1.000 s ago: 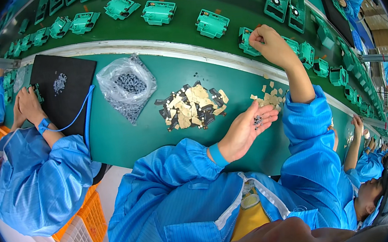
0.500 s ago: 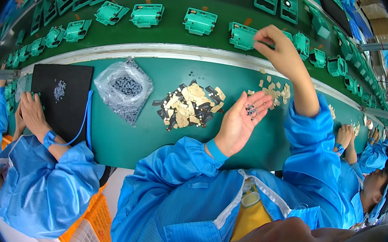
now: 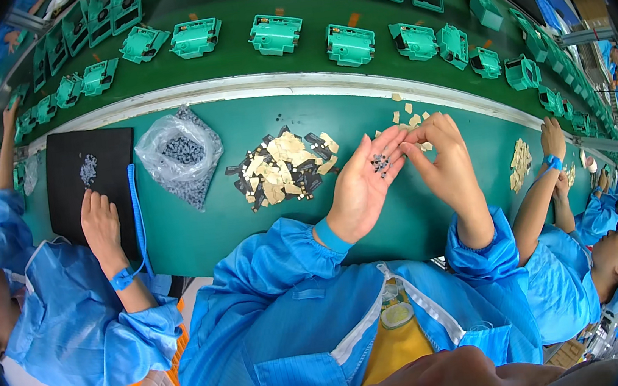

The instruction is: The person assembles small electronic components and circuit board parts into green plastic cases by hand, securing them with small metal fasteners.

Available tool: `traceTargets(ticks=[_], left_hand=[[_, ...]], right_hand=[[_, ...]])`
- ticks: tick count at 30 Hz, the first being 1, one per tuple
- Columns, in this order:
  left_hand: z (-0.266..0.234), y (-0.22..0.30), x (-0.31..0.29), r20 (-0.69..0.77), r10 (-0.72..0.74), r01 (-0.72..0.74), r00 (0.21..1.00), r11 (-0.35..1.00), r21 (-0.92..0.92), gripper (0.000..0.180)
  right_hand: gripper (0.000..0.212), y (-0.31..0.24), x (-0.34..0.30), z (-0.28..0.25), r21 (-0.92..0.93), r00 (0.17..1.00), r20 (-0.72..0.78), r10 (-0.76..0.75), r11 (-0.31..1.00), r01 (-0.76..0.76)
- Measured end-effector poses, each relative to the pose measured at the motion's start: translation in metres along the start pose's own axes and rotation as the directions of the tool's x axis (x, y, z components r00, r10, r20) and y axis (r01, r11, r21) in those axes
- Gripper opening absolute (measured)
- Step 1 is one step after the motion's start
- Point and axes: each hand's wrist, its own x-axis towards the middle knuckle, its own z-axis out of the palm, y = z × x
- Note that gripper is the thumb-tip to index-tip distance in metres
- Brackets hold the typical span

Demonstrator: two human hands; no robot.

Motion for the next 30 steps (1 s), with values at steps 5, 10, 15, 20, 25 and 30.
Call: traceTargets(ticks=[5,10,15,20,25,30], left_hand=[[-0.0015,-0.0004,-0.0001,-0.012,-0.013,0.013,1.0,1.0,0.019,0.062],[-0.0014,0.0001,-0.0019,-0.034,-0.05,0.052,0.998,0.996,0.078,0.062],[0.0002,0.0005,-0.0019,-0.033,-0.05,0.053,0.998,0.994,0.094,0.062],[0.0011,0.0033,-0.0026,-0.037,-0.044,0.047,0.998,0.995,0.088,0.063],[-0.0001,0.0014,-0.0015,-0.042,-0.041,0.044,0.998,0.995,0.084,0.063],[-0.001,0.0015,-0.0018,-0.036,-0.041,0.043,0.999,0.996,0.074,0.062]], right_hand=[[0.01,-0.0003,-0.0014,0.0053,-0.049,0.998,-0.034,-0.061,0.997,0.059],[0.01,-0.0035,-0.0044,0.0046,-0.095,0.998,0.022,-0.059,0.994,0.061],[0.011,-0.0049,-0.0027,0.0025,-0.104,0.997,0.029,-0.069,0.992,0.071],[0.012,-0.0054,-0.0008,0.0049,-0.069,0.999,0.007,-0.046,0.997,0.047],[0.011,-0.0038,0.0,0.0039,-0.098,0.994,0.027,-0.105,0.989,0.108],[0.011,-0.0044,0.0038,0.0045,-0.094,0.992,0.058,-0.108,0.989,0.113]])
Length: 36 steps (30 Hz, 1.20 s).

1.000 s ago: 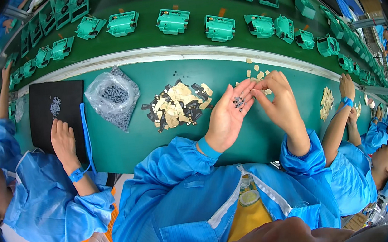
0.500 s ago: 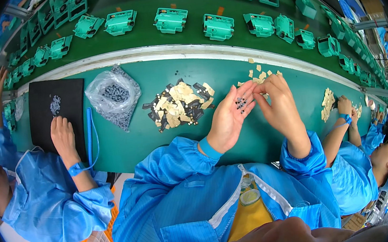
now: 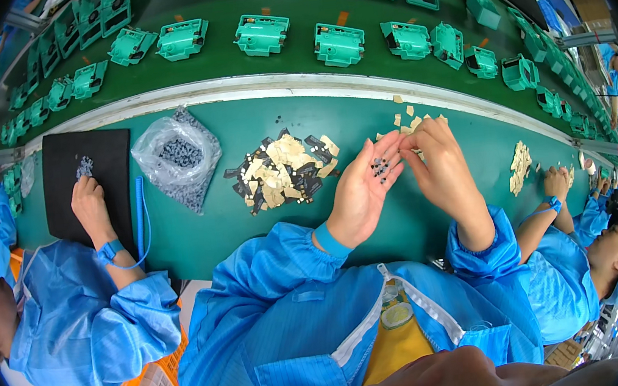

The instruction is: The person assembles small electronic components and circuit board parts into green plastic cases by hand, securing them with small metal fasteners.

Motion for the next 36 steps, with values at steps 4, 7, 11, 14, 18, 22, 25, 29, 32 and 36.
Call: traceTargets(ticks=[4,7,11,14,18,22,25,29,32,36], left_hand=[[-0.001,-0.002,0.0,-0.018,0.018,-0.018,1.0,1.0,-0.003,0.062],[-0.003,-0.003,0.001,-0.021,0.027,-0.027,0.999,1.0,-0.002,0.062],[-0.003,-0.001,0.0,-0.042,0.036,-0.036,0.998,0.999,0.004,0.061],[-0.003,-0.001,-0.002,-0.035,0.018,-0.018,0.999,1.0,0.004,0.06],[-0.002,0.001,-0.002,-0.017,-0.012,0.012,1.0,1.0,-0.001,0.06],[-0.001,0.001,-0.002,-0.006,-0.012,0.012,1.0,1.0,-0.01,0.06],[-0.002,0.002,-0.003,-0.007,-0.009,0.009,1.0,1.0,-0.025,0.06],[0.0,0.002,-0.004,-0.004,-0.021,0.021,1.0,0.999,-0.03,0.06],[-0.002,0.002,-0.003,0.0,-0.028,0.028,1.0,0.999,-0.036,0.061],[0.0,0.002,-0.002,-0.003,-0.03,0.03,1.0,0.999,-0.023,0.061]], right_hand=[[0.009,-0.003,0.003,0.003,-0.041,0.999,0.029,-0.033,0.999,0.034],[0.008,0.0,0.001,0.008,-0.094,0.998,0.045,-0.032,0.995,0.036],[0.007,0.006,0.009,0.001,-0.041,0.997,0.071,-0.029,0.999,0.032],[0.009,0.038,0.037,-0.017,0.152,0.989,0.092,0.118,0.98,-0.131],[0.012,0.087,0.093,-0.02,0.221,0.947,-0.004,0.322,0.924,-0.313],[0.016,0.117,0.129,-0.011,0.076,0.966,0.0,0.26,0.963,-0.259],[0.017,0.116,0.138,-0.009,0.034,0.964,0.079,0.256,0.965,-0.259],[0.014,0.117,0.145,-0.009,0.019,0.963,0.15,0.223,0.973,-0.228],[0.013,0.111,0.15,-0.006,0.0,0.968,0.155,0.198,0.98,-0.201],[0.014,0.111,0.152,-0.006,0.0,0.966,0.16,0.201,0.979,-0.204]])
